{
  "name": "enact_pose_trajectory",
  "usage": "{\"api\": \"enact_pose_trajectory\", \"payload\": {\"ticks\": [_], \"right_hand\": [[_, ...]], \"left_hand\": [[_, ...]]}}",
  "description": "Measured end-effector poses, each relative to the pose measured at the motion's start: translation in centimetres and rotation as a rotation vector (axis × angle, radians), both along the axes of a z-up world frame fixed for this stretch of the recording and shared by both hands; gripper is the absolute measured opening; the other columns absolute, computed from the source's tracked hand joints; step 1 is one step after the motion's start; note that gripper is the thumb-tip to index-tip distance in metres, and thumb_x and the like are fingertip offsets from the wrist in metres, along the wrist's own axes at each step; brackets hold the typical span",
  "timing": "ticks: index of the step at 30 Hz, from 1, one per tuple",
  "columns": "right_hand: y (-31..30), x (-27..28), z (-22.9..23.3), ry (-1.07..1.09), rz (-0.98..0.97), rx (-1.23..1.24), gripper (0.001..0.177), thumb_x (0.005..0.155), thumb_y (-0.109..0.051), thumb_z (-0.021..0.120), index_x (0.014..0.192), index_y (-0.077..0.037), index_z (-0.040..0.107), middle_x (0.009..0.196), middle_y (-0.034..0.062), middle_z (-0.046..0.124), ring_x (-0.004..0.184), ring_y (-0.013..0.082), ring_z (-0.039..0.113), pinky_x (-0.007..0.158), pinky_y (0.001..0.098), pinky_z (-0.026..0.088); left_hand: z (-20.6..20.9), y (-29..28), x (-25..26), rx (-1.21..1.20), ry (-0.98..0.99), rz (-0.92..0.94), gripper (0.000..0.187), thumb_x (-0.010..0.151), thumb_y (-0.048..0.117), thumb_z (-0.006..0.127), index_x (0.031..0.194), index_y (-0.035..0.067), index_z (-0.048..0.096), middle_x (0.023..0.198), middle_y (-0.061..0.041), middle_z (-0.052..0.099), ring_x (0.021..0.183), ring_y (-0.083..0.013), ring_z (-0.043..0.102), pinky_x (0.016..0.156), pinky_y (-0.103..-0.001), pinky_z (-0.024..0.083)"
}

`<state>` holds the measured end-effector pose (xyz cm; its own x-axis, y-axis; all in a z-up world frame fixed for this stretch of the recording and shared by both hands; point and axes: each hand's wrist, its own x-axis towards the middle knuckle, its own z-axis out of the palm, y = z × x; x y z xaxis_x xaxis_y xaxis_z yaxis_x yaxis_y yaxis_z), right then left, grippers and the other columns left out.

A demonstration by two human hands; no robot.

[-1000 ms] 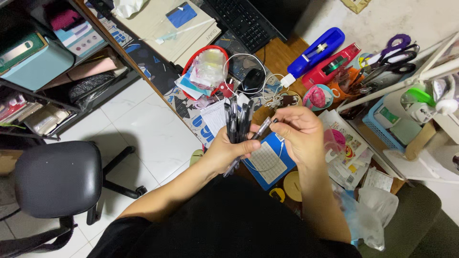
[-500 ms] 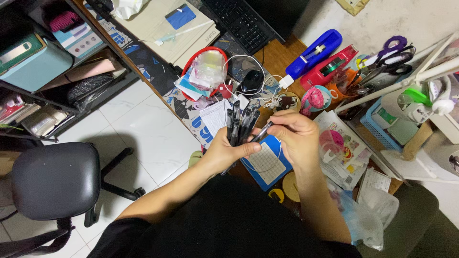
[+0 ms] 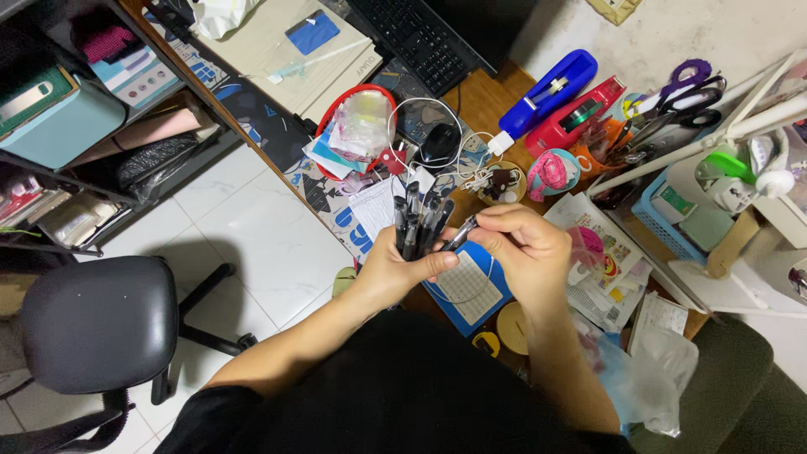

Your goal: The person sorts and organizes items on a cluttered desk, including picking up and grouping black pens, winding a white charging cable attached to a power adapter, and shifting paper documents.

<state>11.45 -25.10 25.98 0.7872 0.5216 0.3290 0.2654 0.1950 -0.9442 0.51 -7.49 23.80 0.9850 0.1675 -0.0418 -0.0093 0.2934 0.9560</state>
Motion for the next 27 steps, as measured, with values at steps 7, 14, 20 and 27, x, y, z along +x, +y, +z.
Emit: {"api": "enact_pose_trajectory", "payload": {"ticks": [7, 14, 20, 27], "right_hand": [[-0.8, 1.4, 1.3, -0.055, 0.152, -0.154, 0.016, 0.089, 0.01, 0.074, 0.103, 0.005, 0.07, 0.108, 0.0122, 0.072, 0.097, 0.0153, 0.07, 0.087, 0.0279, 0.059], [-1.2, 2.8, 1.9, 0.013, 0.237, -0.224, 0.01, 0.093, 0.006, 0.071, 0.102, 0.005, 0.071, 0.102, 0.0107, 0.074, 0.091, 0.0152, 0.072, 0.082, 0.0276, 0.059], [-0.9, 4.9, 1.5, 0.551, 0.468, 0.0, 0.01, 0.096, 0.002, 0.069, 0.106, 0.004, 0.067, 0.097, 0.0112, 0.071, 0.085, 0.0183, 0.07, 0.078, 0.0303, 0.058], [-0.9, 5.7, 1.7, 0.713, 0.651, -0.004, 0.019, 0.099, -0.005, 0.069, 0.114, 0.005, 0.071, 0.097, 0.0134, 0.071, 0.085, 0.0214, 0.069, 0.078, 0.0335, 0.057]], "left_hand": [[-0.1, 0.3, -0.4, -0.04, 0.035, -0.024, 0.034, 0.087, 0.013, 0.083, 0.116, -0.002, 0.073, 0.09, 0.001, 0.064, 0.073, -0.0078, 0.066, 0.061, -0.024, 0.056], [0.3, 0.6, 0.1, -0.055, 0.105, -0.063, 0.034, 0.086, 0.014, 0.082, 0.115, -0.001, 0.074, 0.091, -0.002, 0.072, 0.071, -0.0086, 0.065, 0.06, -0.024, 0.056], [1.1, 1.0, 0.5, -0.11, 0.113, -0.128, 0.033, 0.086, 0.014, 0.081, 0.115, 0.001, 0.074, 0.093, -0.003, 0.074, 0.072, -0.0087, 0.066, 0.061, -0.024, 0.056], [1.1, 1.2, 0.5, -0.124, 0.077, -0.143, 0.032, 0.085, 0.007, 0.083, 0.115, 0.0, 0.074, 0.092, -0.002, 0.07, 0.073, -0.0102, 0.066, 0.063, -0.025, 0.056]]}}
